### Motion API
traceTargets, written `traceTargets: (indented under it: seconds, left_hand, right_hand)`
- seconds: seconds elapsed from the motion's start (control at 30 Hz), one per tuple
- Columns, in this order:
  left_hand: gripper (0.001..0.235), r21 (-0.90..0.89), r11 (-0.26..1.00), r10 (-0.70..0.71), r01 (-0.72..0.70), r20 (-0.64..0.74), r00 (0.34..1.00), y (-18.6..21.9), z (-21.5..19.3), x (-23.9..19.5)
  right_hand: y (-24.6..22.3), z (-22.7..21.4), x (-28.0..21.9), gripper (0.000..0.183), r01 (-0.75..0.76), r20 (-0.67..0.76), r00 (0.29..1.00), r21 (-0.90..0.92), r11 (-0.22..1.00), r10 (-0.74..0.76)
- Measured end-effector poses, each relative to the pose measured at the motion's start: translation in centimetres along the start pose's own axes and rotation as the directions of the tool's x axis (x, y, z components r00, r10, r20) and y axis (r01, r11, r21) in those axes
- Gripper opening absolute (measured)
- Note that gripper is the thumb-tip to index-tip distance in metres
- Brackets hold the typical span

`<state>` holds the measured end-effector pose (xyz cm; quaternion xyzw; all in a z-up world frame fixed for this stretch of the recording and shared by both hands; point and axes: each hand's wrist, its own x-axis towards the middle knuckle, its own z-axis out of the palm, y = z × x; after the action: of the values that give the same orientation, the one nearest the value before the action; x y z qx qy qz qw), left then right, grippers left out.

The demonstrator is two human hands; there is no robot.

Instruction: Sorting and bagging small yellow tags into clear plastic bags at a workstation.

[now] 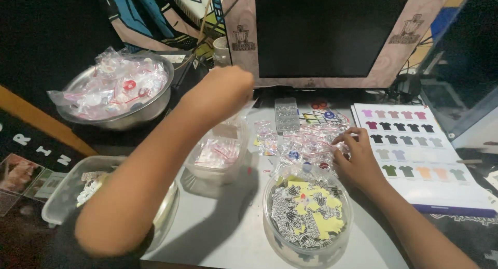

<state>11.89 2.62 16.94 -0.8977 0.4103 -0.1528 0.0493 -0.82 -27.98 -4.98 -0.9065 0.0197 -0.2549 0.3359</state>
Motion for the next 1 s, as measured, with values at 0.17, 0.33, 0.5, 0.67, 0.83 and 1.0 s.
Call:
traceTargets:
  seconds: [0.17, 0.33, 0.5, 0.67, 0.83, 1.0]
  left_hand:
    - [0.007, -0.498, 0.867, -0.046, -0.027, -0.134, 0.99, 6.7, 2.8, 1.7]
    - [0.011, -0.819, 0.551, -0.124, -0.16, -0.27, 0.955, 11.7, 10.1, 1.7]
    - [0.018, -0.999, 0.054, -0.307, 0.003, -0.013, 0.952, 14.5, 12.8, -1.0]
    - [0.017, -0.986, 0.061, -0.299, 0.154, 0.129, 0.945, 14.8, 10.6, -2.8]
    - [0.022, -0.985, 0.042, -0.306, 0.165, 0.144, 0.941, 14.1, 11.7, -3.6]
    - [0.016, -0.992, 0.103, -0.315, 0.074, 0.038, 0.948, 13.4, 13.0, -3.7]
  right_hand:
    - [1.6, 0.2, 0.6, 0.015, 0.133, -0.105, 0.986, 0.01, 0.991, -0.132]
    - [1.2, -0.5, -0.1, 0.015, 0.307, -0.279, 0.922, 0.103, 0.946, -0.269]
    - [-0.8, -0.8, -1.1, 0.038, 0.449, -0.342, 0.848, 0.057, 0.892, -0.405]
    - [-4.6, -1.6, -2.0, 0.045, 0.495, -0.281, 0.811, -0.14, 0.858, -0.514]
    - [-3.6, -0.6, -2.5, 0.038, 0.514, -0.244, 0.8, -0.191, 0.836, -0.548]
    - [-3.7, -0.4, -2.4, 0.019, 0.532, -0.179, 0.805, -0.201, 0.822, -0.565]
